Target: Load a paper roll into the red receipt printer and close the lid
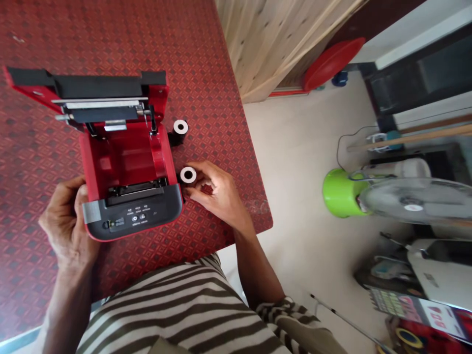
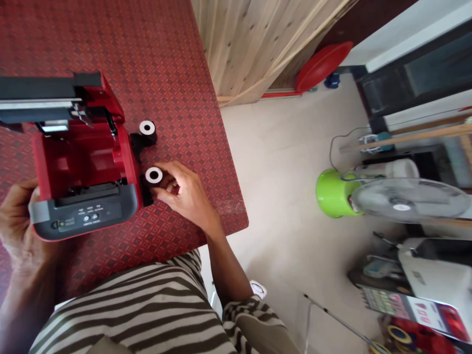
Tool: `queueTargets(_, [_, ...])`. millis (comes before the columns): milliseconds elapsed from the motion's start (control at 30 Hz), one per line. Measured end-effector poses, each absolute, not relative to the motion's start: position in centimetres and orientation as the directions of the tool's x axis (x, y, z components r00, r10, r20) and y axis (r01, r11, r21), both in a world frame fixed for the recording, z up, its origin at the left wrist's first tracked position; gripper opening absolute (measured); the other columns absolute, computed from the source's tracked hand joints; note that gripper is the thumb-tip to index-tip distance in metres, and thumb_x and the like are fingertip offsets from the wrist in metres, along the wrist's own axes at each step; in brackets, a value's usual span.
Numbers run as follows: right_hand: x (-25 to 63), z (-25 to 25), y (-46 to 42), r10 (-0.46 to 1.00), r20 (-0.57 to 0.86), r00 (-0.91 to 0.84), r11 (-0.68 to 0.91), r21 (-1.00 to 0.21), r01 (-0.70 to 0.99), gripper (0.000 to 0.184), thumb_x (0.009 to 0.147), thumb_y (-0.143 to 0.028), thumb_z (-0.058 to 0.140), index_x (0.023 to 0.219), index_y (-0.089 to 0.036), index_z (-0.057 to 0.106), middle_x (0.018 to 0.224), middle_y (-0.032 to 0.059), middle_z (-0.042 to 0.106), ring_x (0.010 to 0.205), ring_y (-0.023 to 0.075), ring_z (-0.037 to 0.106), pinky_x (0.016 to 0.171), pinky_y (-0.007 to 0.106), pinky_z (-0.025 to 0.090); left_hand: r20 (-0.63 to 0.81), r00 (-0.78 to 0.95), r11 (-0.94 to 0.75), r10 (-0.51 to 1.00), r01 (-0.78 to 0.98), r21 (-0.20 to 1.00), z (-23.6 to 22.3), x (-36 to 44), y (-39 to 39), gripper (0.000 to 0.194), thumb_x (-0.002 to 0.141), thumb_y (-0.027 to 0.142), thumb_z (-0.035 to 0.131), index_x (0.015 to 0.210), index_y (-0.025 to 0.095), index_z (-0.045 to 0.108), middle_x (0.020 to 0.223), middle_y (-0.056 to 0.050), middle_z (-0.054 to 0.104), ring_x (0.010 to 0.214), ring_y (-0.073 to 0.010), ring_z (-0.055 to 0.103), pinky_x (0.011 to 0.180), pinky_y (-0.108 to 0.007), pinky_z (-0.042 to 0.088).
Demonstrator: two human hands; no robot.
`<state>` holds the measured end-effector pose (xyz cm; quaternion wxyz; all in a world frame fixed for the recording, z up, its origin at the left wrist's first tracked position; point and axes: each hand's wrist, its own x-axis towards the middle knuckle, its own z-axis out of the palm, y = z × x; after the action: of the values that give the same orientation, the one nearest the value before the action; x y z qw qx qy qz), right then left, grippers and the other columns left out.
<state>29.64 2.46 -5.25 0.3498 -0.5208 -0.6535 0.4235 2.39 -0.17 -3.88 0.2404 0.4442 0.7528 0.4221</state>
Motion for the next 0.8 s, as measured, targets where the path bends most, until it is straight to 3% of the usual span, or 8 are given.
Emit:
queueTargets(100, [31.7, -4.2, 3.2, 0.971, -0.067, -0.229, 0.031, -0.916, 0.401, 0.055, 0.087, -0.014, 0.071, 0.141, -0.021, 0.063, 0.107, 0.0037, 0.079, 0.080, 0.0141, 0.073, 0.074, 0.030, 0.062, 0.015, -0.488, 0.251, 0.873, 0.475, 0.844, -3.7, 2.4, 0.0, 0.025, 0.093, 0.040, 0.068, 0.105, 0.022, 0.081, 0.083, 0.002, 0.074, 0.070, -0.0144, 0.057, 0.067, -0.029, 0.046])
queueTargets(167, [32.5, -3.7, 4.6, 0.988, -0.014, -0.154, 0.055, -0.899, 0.435, 0.042, 0.090, -0.013, 0.067, 0.132, -0.019, 0.069, 0.113, 0.0058, 0.080, 0.084, 0.0146, 0.074, 0.075, 0.031, 0.061, -0.011, -0.485, 0.268, 0.875, 0.465, 0.844, -3.5, 2.6, 0.1, 0.026, 0.094, 0.042, 0.068, 0.106, 0.022, 0.081, 0.083, 0.002, 0.074, 0.070, -0.0141, 0.056, 0.067, -0.029, 0.045])
queueTargets(233, [32.4, -3.6, 6.6, 0.991, 0.092, -0.100, 0.128, -0.877, 0.463, 0.030, 0.093, -0.016, 0.069, 0.122, -0.019, 0.073, 0.119, 0.0070, 0.080, 0.091, 0.0159, 0.075, 0.082, 0.032, 0.061, -0.023, -0.488, 0.281, 0.872, 0.461, 0.842, -3.3, 2.7, 0.2, 0.027, 0.094, 0.043, 0.068, 0.105, 0.022, 0.081, 0.082, 0.003, 0.073, 0.070, -0.0138, 0.055, 0.066, -0.028, 0.044])
queueTargets(333, [30.6, -4.3, 9.8, 0.964, 0.192, -0.185, 0.261, -0.820, 0.509, 0.046, 0.088, -0.018, 0.080, 0.132, -0.018, 0.069, 0.131, 0.0089, 0.076, 0.109, 0.0184, 0.074, 0.099, 0.036, 0.060, -0.020, -0.487, 0.278, 0.873, 0.464, 0.841, -3.3, 2.6, 0.2, 0.027, 0.094, 0.043, 0.067, 0.105, 0.022, 0.081, 0.079, 0.003, 0.072, 0.068, -0.0135, 0.054, 0.064, -0.028, 0.042])
queueTargets(433, [28.6, -5.8, 11.9, 0.947, 0.193, -0.258, 0.308, -0.776, 0.551, 0.040, 0.092, -0.020, 0.076, 0.131, -0.022, 0.067, 0.138, 0.0068, 0.075, 0.129, 0.0189, 0.068, 0.114, 0.039, 0.052, 0.002, -0.466, 0.250, 0.885, 0.477, 0.842, -3.6, 2.1, 0.0, 0.027, 0.094, 0.041, 0.065, 0.105, 0.022, 0.081, 0.079, 0.003, 0.072, 0.066, -0.0140, 0.054, 0.062, -0.029, 0.042])
queueTargets(567, [28.5, -6.4, 11.8, 0.968, 0.176, -0.180, 0.246, -0.817, 0.521, 0.026, 0.093, -0.022, 0.072, 0.119, -0.023, 0.067, 0.123, 0.0042, 0.078, 0.113, 0.0186, 0.072, 0.100, 0.037, 0.058, -0.013, -0.424, 0.239, 0.906, 0.484, 0.842, -4.2, 1.3, -0.4, 0.030, 0.099, 0.044, 0.063, 0.110, 0.023, 0.080, 0.086, 0.001, 0.075, 0.071, -0.0158, 0.058, 0.065, -0.030, 0.043])
queueTargets(667, [29.8, -3.8, 10.2, 0.947, 0.288, -0.144, 0.322, -0.848, 0.421, 0.024, 0.097, -0.026, 0.062, 0.120, -0.024, 0.061, 0.112, 0.0034, 0.074, 0.102, 0.0185, 0.073, 0.090, 0.037, 0.061, -0.067, -0.406, 0.269, 0.911, 0.463, 0.845, -4.4, 0.9, -0.6, 0.033, 0.100, 0.049, 0.062, 0.114, 0.023, 0.079, 0.095, 0.000, 0.078, 0.074, -0.0165, 0.061, 0.068, -0.031, 0.044])
queueTargets(800, [30.7, 2.2, 7.3, 0.900, 0.395, -0.182, 0.430, -0.746, 0.508, 0.019, 0.106, -0.026, 0.044, 0.123, -0.029, 0.050, 0.113, 0.0055, 0.071, 0.102, 0.0201, 0.076, 0.088, 0.039, 0.064, -0.092, -0.387, 0.271, 0.917, 0.437, 0.858, -4.3, 0.8, -0.7, 0.036, 0.100, 0.054, 0.063, 0.116, 0.025, 0.079, 0.099, -0.001, 0.080, 0.078, -0.0173, 0.065, 0.071, -0.032, 0.046])
